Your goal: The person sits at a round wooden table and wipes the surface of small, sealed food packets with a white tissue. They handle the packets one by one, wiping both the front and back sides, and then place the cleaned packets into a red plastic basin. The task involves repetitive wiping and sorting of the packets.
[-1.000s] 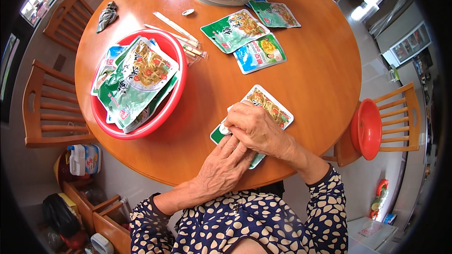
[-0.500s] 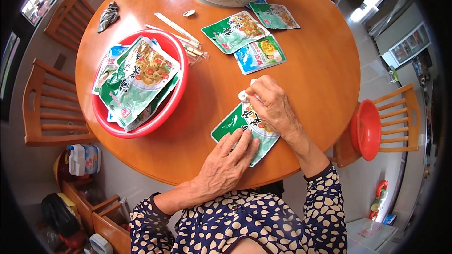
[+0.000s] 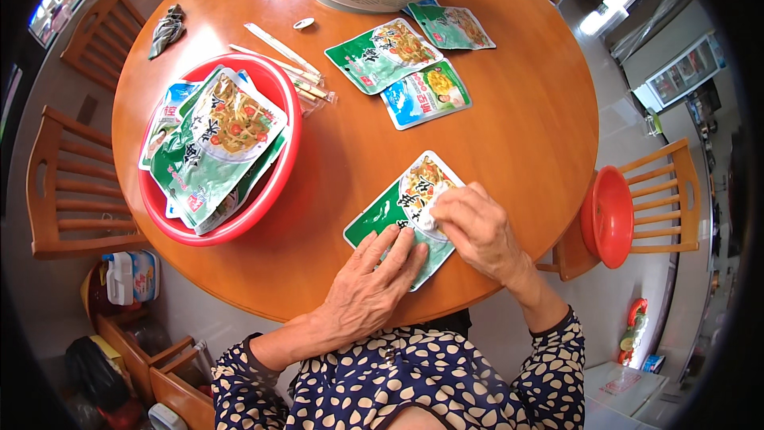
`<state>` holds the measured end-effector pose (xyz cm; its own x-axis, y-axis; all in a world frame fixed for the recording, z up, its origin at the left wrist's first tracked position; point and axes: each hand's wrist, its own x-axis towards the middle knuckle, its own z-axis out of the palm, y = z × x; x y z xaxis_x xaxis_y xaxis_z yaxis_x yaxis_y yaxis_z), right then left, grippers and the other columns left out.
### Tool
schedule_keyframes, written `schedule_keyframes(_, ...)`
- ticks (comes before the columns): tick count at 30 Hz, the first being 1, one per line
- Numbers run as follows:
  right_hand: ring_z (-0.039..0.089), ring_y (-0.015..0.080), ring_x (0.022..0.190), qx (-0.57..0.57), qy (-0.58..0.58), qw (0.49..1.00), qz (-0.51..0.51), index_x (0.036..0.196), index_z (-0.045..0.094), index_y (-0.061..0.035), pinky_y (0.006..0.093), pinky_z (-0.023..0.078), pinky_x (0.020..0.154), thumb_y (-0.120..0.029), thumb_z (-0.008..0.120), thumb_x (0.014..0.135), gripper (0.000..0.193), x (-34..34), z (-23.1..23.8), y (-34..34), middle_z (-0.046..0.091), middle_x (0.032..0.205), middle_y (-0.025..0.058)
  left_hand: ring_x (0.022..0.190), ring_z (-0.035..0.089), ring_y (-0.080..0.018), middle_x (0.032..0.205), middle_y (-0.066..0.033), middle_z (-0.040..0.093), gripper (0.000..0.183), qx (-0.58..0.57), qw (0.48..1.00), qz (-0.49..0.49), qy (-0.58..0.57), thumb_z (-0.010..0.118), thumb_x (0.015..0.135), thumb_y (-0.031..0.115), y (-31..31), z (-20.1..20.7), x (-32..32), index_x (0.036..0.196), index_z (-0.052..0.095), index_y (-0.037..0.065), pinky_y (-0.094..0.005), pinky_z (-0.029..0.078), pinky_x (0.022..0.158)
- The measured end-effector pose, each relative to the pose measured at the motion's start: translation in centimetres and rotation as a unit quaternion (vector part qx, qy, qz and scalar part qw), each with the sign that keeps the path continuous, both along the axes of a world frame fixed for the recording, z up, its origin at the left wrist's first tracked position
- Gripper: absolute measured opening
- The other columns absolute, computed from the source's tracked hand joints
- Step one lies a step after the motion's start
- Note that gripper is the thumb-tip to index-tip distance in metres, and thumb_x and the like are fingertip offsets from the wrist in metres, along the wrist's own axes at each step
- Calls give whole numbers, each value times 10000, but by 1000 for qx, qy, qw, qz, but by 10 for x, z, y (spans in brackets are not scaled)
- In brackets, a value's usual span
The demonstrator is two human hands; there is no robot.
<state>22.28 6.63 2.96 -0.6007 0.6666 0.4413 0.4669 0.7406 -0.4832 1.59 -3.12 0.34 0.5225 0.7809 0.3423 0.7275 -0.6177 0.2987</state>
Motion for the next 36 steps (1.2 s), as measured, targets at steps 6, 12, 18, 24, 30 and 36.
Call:
schedule_keyframes(6, 588, 341, 858, 6, -5, 1000, -15, 893, 603, -18, 429, 511, 742, 29, 658, 820, 103, -16, -12, 54, 641, 972, 141, 1316, 472, -368, 1415, -202, 467, 494, -14, 1000, -13, 3, 552, 873, 136, 3, 4, -1, 1350, 553, 7, -477, 424, 1083)
schedule_keyframes(12, 602, 340, 911, 39, 14, 999, -23, 954, 629, -26, 426, 525, 790, 48, 656, 817, 159, -15, -15, 56, 651, 992, 135, 1307, 478, -363, 1429, -207, 486, 484, -19, 1000, 18, 9, 558, 864, 140, 4, 8, 3, 1334, 574, 24, -454, 426, 1086)
schedule_keyframes(18, 607, 304, 889, 80, -14, 992, -95, 1059, 663, 7, 396, 536, 744, 88, 691, 761, 310, 18, -15, 9, 641, 1025, 112, 1295, 486, -366, 1421, -211, 498, 494, -15, 999, 20, 21, 574, 840, 133, 4, 10, 4, 1323, 586, 28, -448, 433, 1079)
schedule_keyframes(24, 618, 298, 875, 101, -26, 986, -133, 1050, 664, 60, 379, 547, 725, 101, 687, 721, 332, 19, -16, -36, 631, 1036, 140, 1302, 483, -371, 1435, -217, 488, 508, -16, 1000, 14, 20, 586, 824, 123, 3, 9, 4, 1322, 587, 26, -452, 430, 1082)
schedule_keyframes(30, 644, 298, 872, 44, 27, 997, -65, 1040, 671, 60, 373, 565, 730, 83, 709, 743, 301, 7, -14, -58, 629, 1039, 141, 1314, 477, -375, 1445, -216, 483, 500, -16, 1000, 8, 20, 573, 841, 121, 3, 7, 2, 1331, 582, 25, -463, 431, 1079)
schedule_keyframes(36, 645, 293, 889, 11, 45, 995, -85, 995, 672, 2, 377, 557, 725, 88, 701, 769, 244, 7, -12, -33, 586, 950, 102, 1313, 481, -376, 1449, -216, 479, 500, -10, 1000, 7, 20, 565, 854, 124, 2, 5, 1, 1344, 573, 26, -465, 443, 1067)
